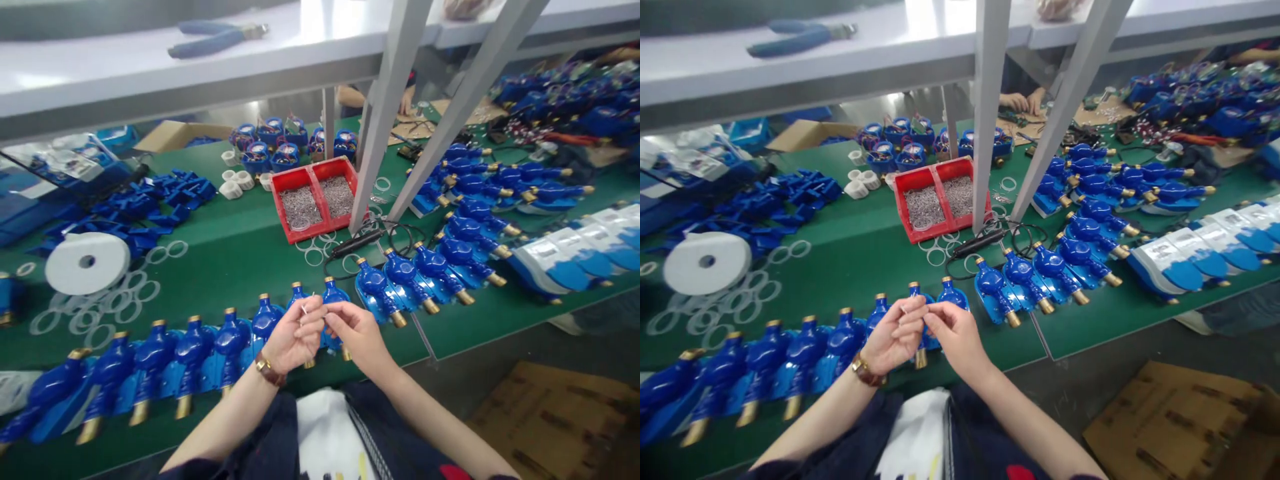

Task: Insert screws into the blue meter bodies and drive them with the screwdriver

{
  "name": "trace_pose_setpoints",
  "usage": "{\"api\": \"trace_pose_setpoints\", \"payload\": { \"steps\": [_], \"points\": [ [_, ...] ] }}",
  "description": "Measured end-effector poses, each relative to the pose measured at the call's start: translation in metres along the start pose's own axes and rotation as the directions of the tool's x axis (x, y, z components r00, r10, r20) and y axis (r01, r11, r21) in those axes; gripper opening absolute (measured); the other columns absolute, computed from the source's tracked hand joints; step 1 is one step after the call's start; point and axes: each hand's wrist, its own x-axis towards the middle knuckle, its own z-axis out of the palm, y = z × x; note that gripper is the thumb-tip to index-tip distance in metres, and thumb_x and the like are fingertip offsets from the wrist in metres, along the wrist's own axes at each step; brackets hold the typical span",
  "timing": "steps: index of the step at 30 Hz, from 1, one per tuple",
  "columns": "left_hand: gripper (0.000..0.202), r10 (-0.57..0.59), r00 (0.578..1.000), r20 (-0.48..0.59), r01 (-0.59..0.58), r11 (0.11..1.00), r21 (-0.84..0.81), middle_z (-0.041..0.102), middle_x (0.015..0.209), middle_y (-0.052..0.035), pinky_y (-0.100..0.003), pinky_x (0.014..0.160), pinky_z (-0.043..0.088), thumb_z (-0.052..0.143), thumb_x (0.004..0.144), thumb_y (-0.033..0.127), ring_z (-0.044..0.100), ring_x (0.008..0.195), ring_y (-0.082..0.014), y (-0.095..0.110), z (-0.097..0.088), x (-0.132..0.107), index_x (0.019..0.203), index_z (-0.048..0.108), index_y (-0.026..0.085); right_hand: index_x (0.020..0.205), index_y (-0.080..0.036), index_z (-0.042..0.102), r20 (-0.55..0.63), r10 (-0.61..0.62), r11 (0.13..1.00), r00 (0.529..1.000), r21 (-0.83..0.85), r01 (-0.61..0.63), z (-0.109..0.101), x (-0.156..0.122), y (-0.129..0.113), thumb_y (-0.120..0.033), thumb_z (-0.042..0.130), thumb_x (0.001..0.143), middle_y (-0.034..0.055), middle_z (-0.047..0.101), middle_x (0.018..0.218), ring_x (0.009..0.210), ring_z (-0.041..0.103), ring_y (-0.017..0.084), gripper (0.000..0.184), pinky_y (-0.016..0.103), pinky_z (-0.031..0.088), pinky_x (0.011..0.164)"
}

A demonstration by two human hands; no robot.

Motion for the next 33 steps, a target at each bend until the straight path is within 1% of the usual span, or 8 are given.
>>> {"api": "trace_pose_setpoints", "payload": {
  "steps": [3,7,14,16,19,21,28,33],
  "points": [
    [0.026,0.02,0.999,0.038,-0.018,0.998,-0.053,0.026,0.054,0.0082,-0.008,0.034,0.02,0.039,0.092,0.022,0.025,0.035,0.0005,-0.016,-0.01,-0.011,0.067,0.039,0.016,0.077,-0.016,0.064,-0.059,0.063,0.995,0.996,-0.078,-0.067,0.009,-0.012,0.001,-0.037,0.06,0.077,-0.0015,0.058,0.062,0.055,0.051,0.008,0.021,0.022,0.043,0.054],
    [0.026,0.035,0.999,0.035,-0.034,0.998,-0.051,0.037,0.059,0.0059,-0.008,0.034,0.024,0.038,0.092,0.02,0.028,0.036,0.0013,-0.023,-0.022,-0.019,0.068,0.044,0.014,0.069,-0.016,0.058,-0.033,0.1,0.974,0.994,-0.199,-0.105,0.008,-0.026,0.009,-0.034,0.058,0.079,-0.0027,0.055,0.06,0.054,0.048,0.008,0.02,0.021,0.039,0.052],
    [0.025,0.025,0.995,-0.098,-0.038,0.99,-0.136,0.051,0.068,-0.0004,-0.008,0.042,0.037,0.041,0.09,0.017,0.047,0.049,-0.002,-0.033,-0.038,-0.018,0.068,0.051,0.012,0.077,-0.018,0.053,0.003,-0.209,0.893,0.978,-0.406,0.192,0.003,-0.044,0.015,-0.028,0.046,0.089,-0.0014,0.056,0.071,0.066,0.051,0.009,0.017,0.022,0.041,0.061],
    [0.025,0.032,0.988,-0.152,-0.05,0.992,-0.115,0.056,0.073,-0.0028,-0.014,0.055,0.048,0.042,0.089,0.016,0.056,0.061,-0.0066,-0.038,-0.038,-0.014,0.067,0.053,0.013,0.078,-0.018,0.053,0.061,-0.351,0.797,0.934,-0.504,0.332,0.008,-0.046,0.019,-0.025,0.046,0.089,-0.0003,0.058,0.073,0.068,0.052,0.01,0.015,0.023,0.042,0.063],
    [0.025,0.02,0.976,-0.217,-0.047,0.992,-0.119,0.064,0.088,-0.0066,-0.025,0.078,0.052,0.043,0.088,0.018,0.063,0.081,-0.013,-0.044,-0.033,-0.011,0.067,0.055,0.013,0.072,-0.018,0.055,0.19,-0.567,0.486,0.801,-0.708,0.512,0.018,-0.048,0.026,-0.02,0.047,0.087,0.002,0.059,0.071,0.073,0.051,0.014,0.017,0.029,0.041,0.069],
    [0.024,-0.022,0.975,-0.22,-0.009,0.99,-0.139,0.066,0.096,-0.0078,-0.027,0.086,0.049,0.044,0.088,0.019,0.063,0.091,-0.0151,-0.046,-0.031,-0.01,0.067,0.056,0.014,0.068,-0.018,0.057,0.253,-0.608,0.32,0.752,-0.789,0.525,0.024,-0.051,0.028,-0.019,0.049,0.085,0.003,0.059,0.069,0.074,0.049,0.016,0.019,0.032,0.039,0.07],
    [0.026,-0.115,0.973,-0.201,0.099,0.991,-0.089,0.067,0.09,-0.0062,-0.02,0.082,0.048,0.043,0.089,0.02,0.064,0.085,-0.0112,-0.044,-0.038,-0.025,0.069,0.058,0.014,0.087,-0.015,0.061,0.165,-0.508,0.345,0.845,-0.861,0.375,0.05,-0.061,0.03,-0.02,0.047,0.088,0.0063,0.064,0.081,0.081,0.054,0.018,0.015,0.034,0.046,0.077],
    [0.019,-0.077,0.965,-0.25,0.083,0.996,0.015,0.069,0.097,-0.0081,-0.025,0.089,0.047,0.049,0.087,0.019,0.063,0.096,-0.015,-0.046,-0.052,-0.04,0.075,0.061,0.014,0.09,-0.015,0.058,0.139,-0.285,0.353,0.948,-0.904,0.239,0.075,-0.074,0.035,-0.011,0.043,0.087,0.0071,0.063,0.09,0.086,0.057,0.018,0.015,0.033,0.05,0.08]
  ]
}}
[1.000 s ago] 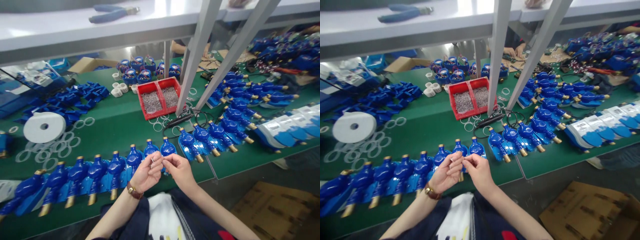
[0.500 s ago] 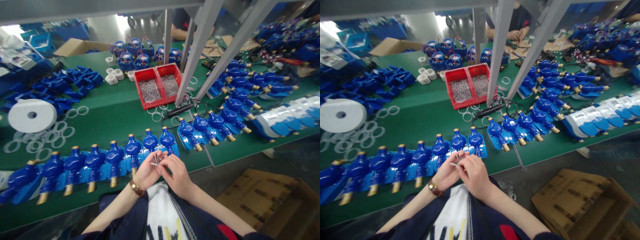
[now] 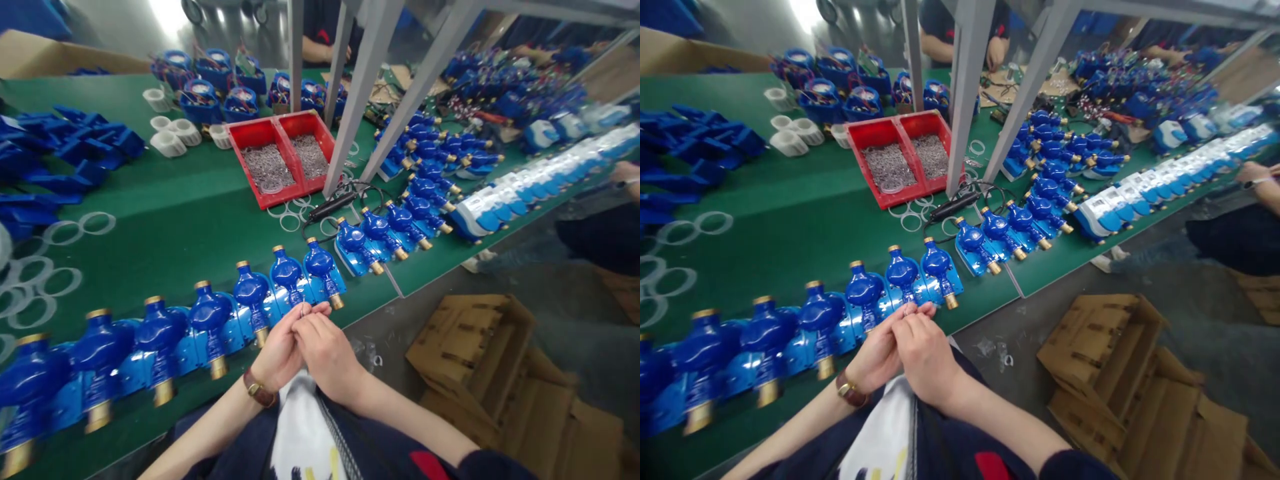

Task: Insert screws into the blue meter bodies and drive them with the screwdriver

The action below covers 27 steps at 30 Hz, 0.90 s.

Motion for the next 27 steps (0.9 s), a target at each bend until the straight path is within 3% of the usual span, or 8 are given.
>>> {"api": "trace_pose_setpoints", "payload": {
  "steps": [8,12,15,17,20,21,24,27],
  "points": [
    [0.018,0.032,0.997,-0.066,-0.025,0.993,0.113,0.07,0.101,-0.0093,-0.029,0.09,0.045,0.054,0.085,0.026,0.063,0.097,-0.018,-0.009,-0.016,-0.007,0.089,0.066,0.013,0.102,-0.013,0.055,0.079,0.334,0.943,0.939,-0.022,-0.333,0.007,-0.005,-0.024,-0.008,0.044,0.085,0.0105,0.063,0.096,0.092,0.06,0.022,0.022,0.038,0.054,0.082],
    [0.015,0.061,0.998,-0.002,-0.06,0.997,0.046,0.069,0.099,-0.0063,-0.028,0.089,0.047,0.054,0.085,0.024,0.063,0.096,-0.0163,-0.004,-0.021,-0.005,0.077,0.062,0.015,0.1,-0.014,0.059,-0.003,0.312,0.945,0.95,0.106,-0.31,0.015,-0.01,-0.032,-0.01,0.044,0.086,0.0085,0.065,0.093,0.091,0.06,0.02,0.021,0.037,0.053,0.082],
    [0.016,0.034,0.999,0.026,-0.033,0.999,-0.006,0.067,0.085,-0.0034,-0.023,0.079,0.05,0.052,0.086,0.019,0.063,0.083,-0.0122,0.002,-0.026,-0.003,0.071,0.059,0.015,0.099,-0.019,0.063,-0.224,0.253,0.941,0.941,0.284,-0.185,0.012,-0.018,-0.025,-0.016,0.048,0.087,0.0047,0.066,0.087,0.087,0.06,0.015,0.019,0.031,0.052,0.08],
    [0.018,-0.001,0.998,0.067,0.001,1.0,-0.003,0.06,0.072,-0.0007,-0.018,0.063,0.05,0.049,0.088,0.017,0.058,0.065,-0.0077,0.007,-0.03,-0.003,0.072,0.058,0.014,0.095,-0.019,0.064,-0.393,0.346,0.902,0.852,0.389,-0.186,0.009,-0.02,-0.002,-0.019,0.051,0.086,0.0032,0.066,0.085,0.082,0.06,0.013,0.015,0.027,0.051,0.077],
    [0.017,-0.049,0.988,0.143,0.042,0.998,0.049,0.049,0.061,0.0025,-0.015,0.048,0.042,0.049,0.088,0.017,0.046,0.05,-0.0045,0.01,-0.036,-0.008,0.074,0.057,0.013,0.098,-0.016,0.061,-0.482,0.601,0.773,0.638,0.555,-0.308,0.014,-0.015,0.058,-0.024,0.054,0.083,0.0031,0.065,0.081,0.073,0.06,0.011,0.019,0.025,0.051,0.07],
    [0.016,-0.058,0.988,0.141,0.048,0.996,0.072,0.048,0.061,0.0025,-0.014,0.047,0.042,0.05,0.088,0.018,0.045,0.049,-0.0042,0.01,-0.038,-0.011,0.075,0.057,0.013,0.107,-0.014,0.057,-0.453,0.642,0.735,0.618,0.594,-0.328,0.019,-0.012,0.08,-0.024,0.054,0.082,0.0023,0.064,0.076,0.069,0.06,0.011,0.027,0.025,0.052,0.068],
    [0.01,-0.049,0.995,0.083,0.037,0.989,0.14,0.052,0.065,0.0003,-0.014,0.049,0.044,0.055,0.085,0.017,0.048,0.052,-0.004,0.009,-0.043,-0.02,0.079,0.06,0.011,0.108,-0.011,0.058,-0.407,0.628,0.755,0.663,0.526,-0.392,0.04,-0.005,0.134,-0.028,0.05,0.083,0.0041,0.066,0.075,0.068,0.062,0.011,0.031,0.025,0.052,0.067],
    [0.008,-0.026,0.999,0.032,0.019,0.981,0.191,0.058,0.073,-0.0033,-0.015,0.056,0.049,0.06,0.083,0.018,0.054,0.059,-0.0056,0.007,-0.045,-0.025,0.081,0.063,0.01,0.099,-0.01,0.061,-0.427,0.585,0.799,0.69,0.45,-0.399,0.059,-0.007,0.155,-0.033,0.048,0.085,0.0081,0.067,0.083,0.075,0.063,0.013,0.03,0.026,0.052,0.072]
  ]
}}
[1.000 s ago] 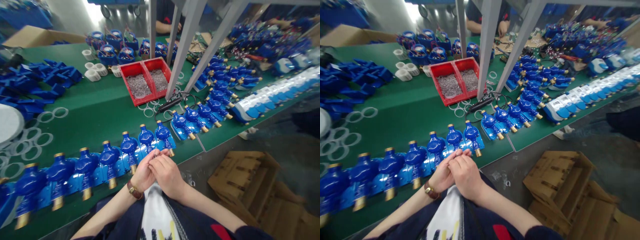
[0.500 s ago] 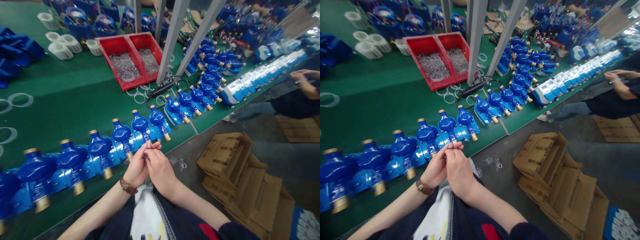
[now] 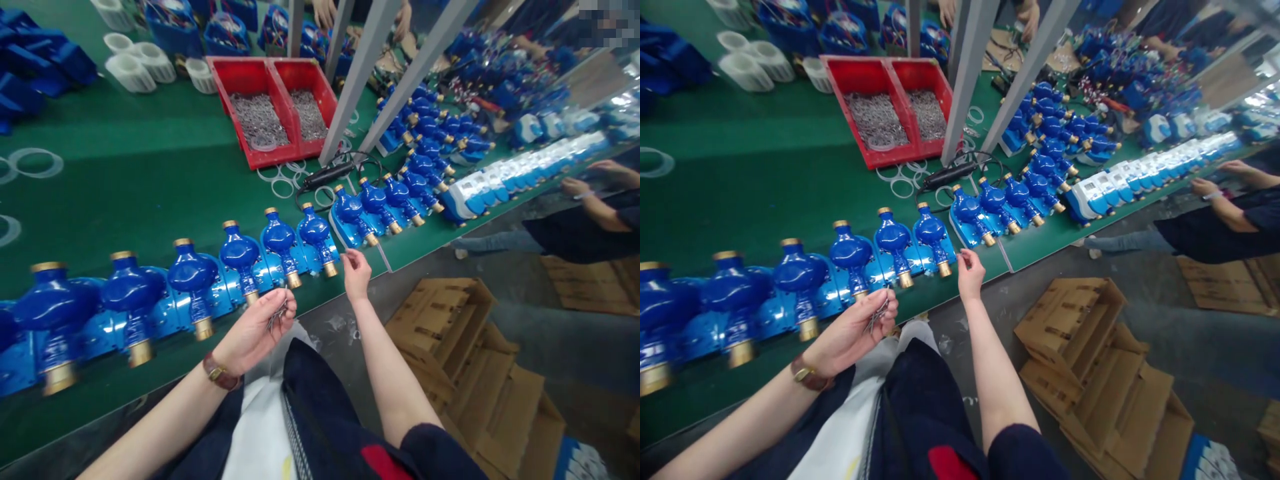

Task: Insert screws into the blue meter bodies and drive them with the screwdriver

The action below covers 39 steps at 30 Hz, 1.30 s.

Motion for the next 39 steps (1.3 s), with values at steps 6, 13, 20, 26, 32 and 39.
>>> {"api": "trace_pose_setpoints", "payload": {
  "steps": [6,13,20,26,32,39],
  "points": [
    [0.011,0.06,0.996,-0.066,-0.06,0.998,0.01,0.057,0.073,-0.0029,-0.013,0.056,0.047,0.067,0.077,0.019,0.054,0.061,-0.0052,-0.008,0.007,0.0,0.08,0.065,0.009,0.091,-0.012,0.064,0.066,-0.132,0.987,0.989,-0.078,0.137,0.0,-0.009,0.016,-0.034,0.046,0.088,0.0102,0.067,0.088,0.082,0.061,0.015,0.029,0.032,0.05,0.082],
    [0.011,0.106,0.99,-0.094,-0.104,0.994,0.022,0.059,0.07,-0.0031,-0.011,0.046,0.04,0.068,0.076,0.018,0.051,0.056,-0.0039,-0.024,0.015,0.002,0.079,0.065,0.007,0.104,-0.016,0.066,0.232,-0.337,0.916,0.912,-0.143,0.375,-0.014,-0.002,0.014,-0.026,0.048,0.087,0.0128,0.064,0.1,0.096,0.055,0.021,0.027,0.041,0.045,0.09],
    [0.022,-0.008,0.975,-0.22,-0.056,0.958,-0.282,0.068,0.078,-0.0069,-0.017,0.058,0.051,0.046,0.088,0.009,0.063,0.066,-0.0085,-0.037,0.017,0.012,0.077,0.065,0.007,0.11,-0.02,0.059,0.285,-0.723,0.663,0.629,0.033,0.748,-0.036,-0.061,-0.057,-0.027,0.06,0.081,0.0068,0.063,0.094,0.094,0.053,0.018,0.03,0.035,0.046,0.085],
    [0.017,0.063,0.976,-0.211,-0.122,0.952,-0.281,0.064,0.067,-0.0022,-0.016,0.057,0.05,0.051,0.085,0.007,0.058,0.056,-0.0057,-0.054,0.018,0.012,0.073,0.063,0.009,0.097,-0.023,0.062,0.345,-0.768,0.59,0.541,0.05,0.806,-0.031,-0.075,-0.072,-0.019,0.056,0.083,0.003,0.067,0.088,0.087,0.054,0.016,0.016,0.032,0.043,0.08],
    [0.016,0.14,0.964,-0.226,-0.172,0.977,-0.127,0.065,0.08,-0.0091,-0.017,0.059,0.049,0.054,0.086,0.016,0.06,0.068,-0.0097,-0.062,0.006,0.006,0.085,0.067,0.007,0.083,-0.021,0.064,0.213,-0.623,0.724,0.753,-0.207,0.658,-0.013,-0.033,-0.056,-0.021,0.056,0.082,0.0058,0.062,0.087,0.091,0.048,0.019,0.009,0.036,0.039,0.083],
    [0.024,0.247,0.967,-0.057,-0.25,0.967,-0.053,0.043,0.058,0.0038,-0.015,0.043,0.029,0.064,0.08,0.028,0.036,0.049,-0.004,-0.059,-0.009,-0.007,0.098,0.064,0.01,0.082,-0.02,0.064,0.438,-0.516,0.641,0.736,-0.373,0.671,0.01,-0.006,-0.034,-0.023,0.053,0.083,0.007,0.06,0.103,0.105,0.04,0.024,0.012,0.042,0.026,0.091]
  ]
}}
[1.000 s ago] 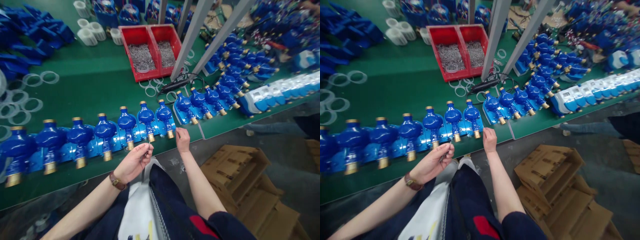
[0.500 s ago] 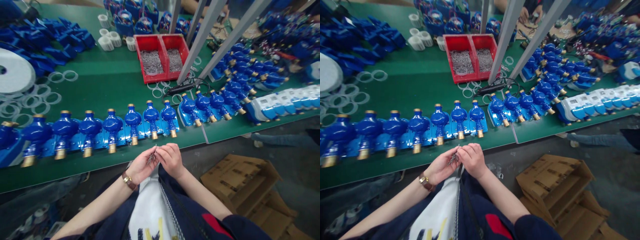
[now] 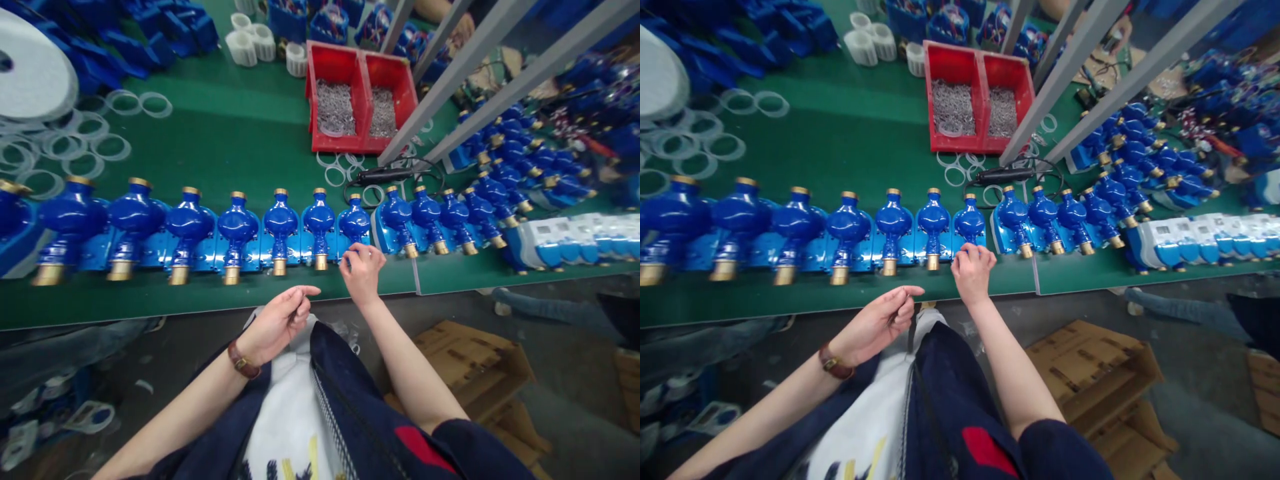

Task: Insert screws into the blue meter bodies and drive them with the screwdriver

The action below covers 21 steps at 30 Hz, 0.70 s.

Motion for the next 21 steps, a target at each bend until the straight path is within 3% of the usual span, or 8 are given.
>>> {"api": "trace_pose_setpoints", "payload": {
  "steps": [3,9,12,14,16,18,21],
  "points": [
    [0.023,0.023,0.999,0.035,-0.024,0.999,0.03,0.04,0.056,0.0056,-0.016,0.044,0.026,0.061,0.082,0.031,0.029,0.046,-0.0043,0.002,-0.001,-0.003,0.099,0.06,0.014,0.08,-0.02,0.064,0.029,-0.05,0.999,0.998,-0.013,0.05,-0.001,-0.002,0.001,-0.022,0.052,0.084,0.0055,0.064,0.098,0.104,0.042,0.023,0.013,0.041,0.023,0.091],
    [0.022,0.04,0.996,0.08,-0.044,0.998,0.053,0.047,0.059,0.0027,-0.015,0.044,0.025,0.059,0.083,0.032,0.032,0.047,-0.0045,0.004,-0.002,-0.002,0.072,0.049,0.016,0.086,-0.02,0.066,0.151,-0.149,0.988,0.977,-0.008,0.152,-0.011,0.001,-0.002,-0.022,0.048,0.088,0.0048,0.067,0.102,0.102,0.047,0.022,0.018,0.044,0.02,0.091],
    [0.017,0.03,0.999,0.034,-0.028,0.999,-0.046,0.055,0.072,-0.0019,-0.014,0.046,0.029,0.061,0.081,0.027,0.04,0.053,-0.0045,0.004,-0.002,0.002,0.074,0.054,0.014,0.1,-0.018,0.065,0.141,-0.112,0.994,0.984,0.029,0.109,-0.025,-0.004,-0.012,-0.022,0.049,0.088,0.0086,0.065,0.111,0.106,0.048,0.024,0.021,0.046,0.022,0.093],
    [0.015,0.022,1.0,0.008,-0.021,0.997,-0.069,0.055,0.073,-0.0023,-0.014,0.047,0.03,0.063,0.08,0.026,0.043,0.055,-0.0046,0.003,-0.002,0.005,0.075,0.058,0.012,0.104,-0.02,0.065,0.101,-0.057,0.986,0.993,0.164,0.04,-0.038,-0.009,-0.023,-0.024,0.049,0.088,0.0084,0.066,0.106,0.102,0.051,0.023,0.023,0.045,0.028,0.092],
    [0.017,0.014,1.0,0.013,-0.014,1.0,0.009,0.052,0.066,-0.0002,-0.014,0.046,0.028,0.065,0.078,0.027,0.04,0.052,-0.0037,0.002,-0.002,0.007,0.076,0.061,0.011,0.104,-0.021,0.065,0.131,-0.053,0.904,0.99,0.428,-0.008,-0.051,-0.012,-0.037,-0.025,0.049,0.088,0.0064,0.068,0.098,0.095,0.055,0.019,0.023,0.039,0.038,0.088],
    [0.02,0.007,1.0,0.022,-0.01,0.993,0.116,0.049,0.059,0.0018,-0.014,0.044,0.024,0.068,0.076,0.03,0.035,0.048,-0.0026,0.001,-0.001,0.009,0.074,0.062,0.011,0.1,-0.021,0.067,0.224,-0.116,0.73,0.968,0.68,-0.07,-0.062,-0.012,-0.048,-0.024,0.05,0.088,0.0041,0.068,0.089,0.087,0.059,0.015,0.021,0.032,0.045,0.079],
    [0.026,-0.005,1.0,0.013,0.002,0.978,0.207,0.05,0.056,0.0019,-0.016,0.042,0.019,0.072,0.072,0.034,0.031,0.044,-0.0019,0.0,-0.002,0.01,0.067,0.06,0.011,0.087,-0.019,0.069,0.37,-0.178,0.539,0.912,0.812,-0.224,-0.071,-0.007,-0.056,-0.021,0.057,0.083,0.0018,0.066,0.081,0.078,0.06,0.011,0.013,0.025,0.048,0.071]
  ]
}}
